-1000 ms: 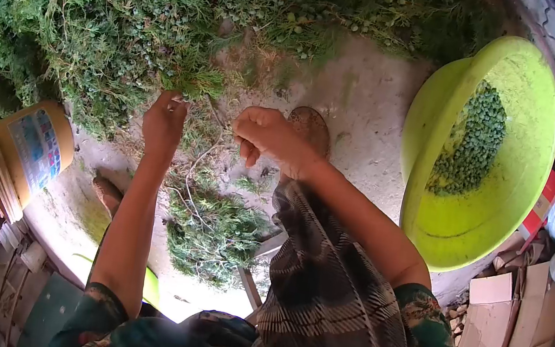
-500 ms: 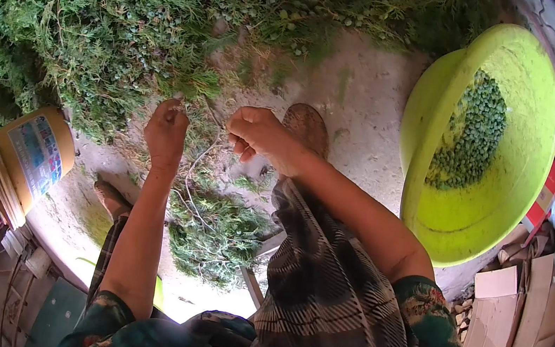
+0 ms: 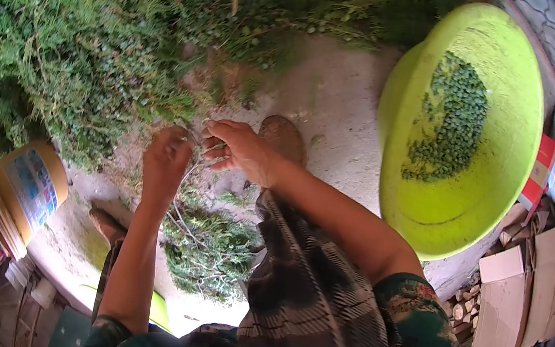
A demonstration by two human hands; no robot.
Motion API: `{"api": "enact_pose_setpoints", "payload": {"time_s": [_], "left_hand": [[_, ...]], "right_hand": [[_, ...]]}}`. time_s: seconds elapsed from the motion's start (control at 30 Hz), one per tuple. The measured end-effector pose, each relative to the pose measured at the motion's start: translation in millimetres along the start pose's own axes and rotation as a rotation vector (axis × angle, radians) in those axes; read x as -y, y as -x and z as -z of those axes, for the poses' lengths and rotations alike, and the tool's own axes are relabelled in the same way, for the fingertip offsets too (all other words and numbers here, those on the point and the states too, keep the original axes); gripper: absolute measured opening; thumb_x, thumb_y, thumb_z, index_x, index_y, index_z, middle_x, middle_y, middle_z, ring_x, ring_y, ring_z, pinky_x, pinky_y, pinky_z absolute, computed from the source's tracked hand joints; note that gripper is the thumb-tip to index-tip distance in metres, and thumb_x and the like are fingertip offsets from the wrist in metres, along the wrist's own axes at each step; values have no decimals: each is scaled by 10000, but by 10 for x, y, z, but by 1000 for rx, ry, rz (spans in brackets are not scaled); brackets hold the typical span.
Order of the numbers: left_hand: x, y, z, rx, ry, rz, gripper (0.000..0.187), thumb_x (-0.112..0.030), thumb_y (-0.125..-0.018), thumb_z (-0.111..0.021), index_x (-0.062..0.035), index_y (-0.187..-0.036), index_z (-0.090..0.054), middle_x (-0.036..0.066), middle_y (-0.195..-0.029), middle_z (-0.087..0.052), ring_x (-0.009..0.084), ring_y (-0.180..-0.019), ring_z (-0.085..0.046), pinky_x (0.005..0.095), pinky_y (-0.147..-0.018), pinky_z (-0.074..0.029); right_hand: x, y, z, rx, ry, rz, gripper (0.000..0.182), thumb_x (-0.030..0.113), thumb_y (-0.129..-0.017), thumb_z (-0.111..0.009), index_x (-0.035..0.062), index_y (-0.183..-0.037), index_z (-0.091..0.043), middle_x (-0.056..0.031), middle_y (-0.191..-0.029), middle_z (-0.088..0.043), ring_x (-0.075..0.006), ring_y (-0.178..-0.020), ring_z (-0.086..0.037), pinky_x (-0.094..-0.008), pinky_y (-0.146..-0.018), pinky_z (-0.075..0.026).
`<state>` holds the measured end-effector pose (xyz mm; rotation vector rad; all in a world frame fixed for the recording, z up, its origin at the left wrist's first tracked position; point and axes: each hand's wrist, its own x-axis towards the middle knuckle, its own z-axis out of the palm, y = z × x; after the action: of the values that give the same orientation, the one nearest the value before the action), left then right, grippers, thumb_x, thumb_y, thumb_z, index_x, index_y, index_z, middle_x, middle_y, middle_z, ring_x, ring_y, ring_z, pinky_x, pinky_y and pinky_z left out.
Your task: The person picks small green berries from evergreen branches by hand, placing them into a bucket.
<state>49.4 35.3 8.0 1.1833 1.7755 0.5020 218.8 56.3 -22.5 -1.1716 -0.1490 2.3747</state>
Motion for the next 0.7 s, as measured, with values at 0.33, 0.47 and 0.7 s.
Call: {"api": "enact_pose_setpoints", "payload": {"time_s": [0.33, 0.47, 0.7], "left_hand": [[-283, -627, -440, 68, 3, -255, 134, -76, -854, -586, -2, -960, -619, 35, -768, -608, 69, -660, -520, 214, -596, -422], [-370, -802, -635, 84, -12, -230, 156, -70, -845, -587, -7, -983, -623, 46, -808, -623, 92, -686, -546, 224, -637, -442], [-352, -803, -667, 55, 96, -161, 173, -63, -828, -555, -25, -983, -622, 141, -853, -653, 229, -731, -621, 311, -688, -479]], "right_hand": [[339, -134, 464, -741, 978, 852, 264, 286, -871, -578, 35, -954, -574, -102, -647, -582, -230, -573, -589, -369, -523, -454], [540, -264, 503, -871, 1138, 662, 212, 242, -832, -596, 44, -884, -545, -187, -725, -615, -384, -693, -601, -455, -594, -462], [549, -372, 677, -772, 1368, 682, 233, 229, -838, -577, 59, -978, -503, -175, -702, -608, -374, -691, -604, -457, -597, -463]]}}
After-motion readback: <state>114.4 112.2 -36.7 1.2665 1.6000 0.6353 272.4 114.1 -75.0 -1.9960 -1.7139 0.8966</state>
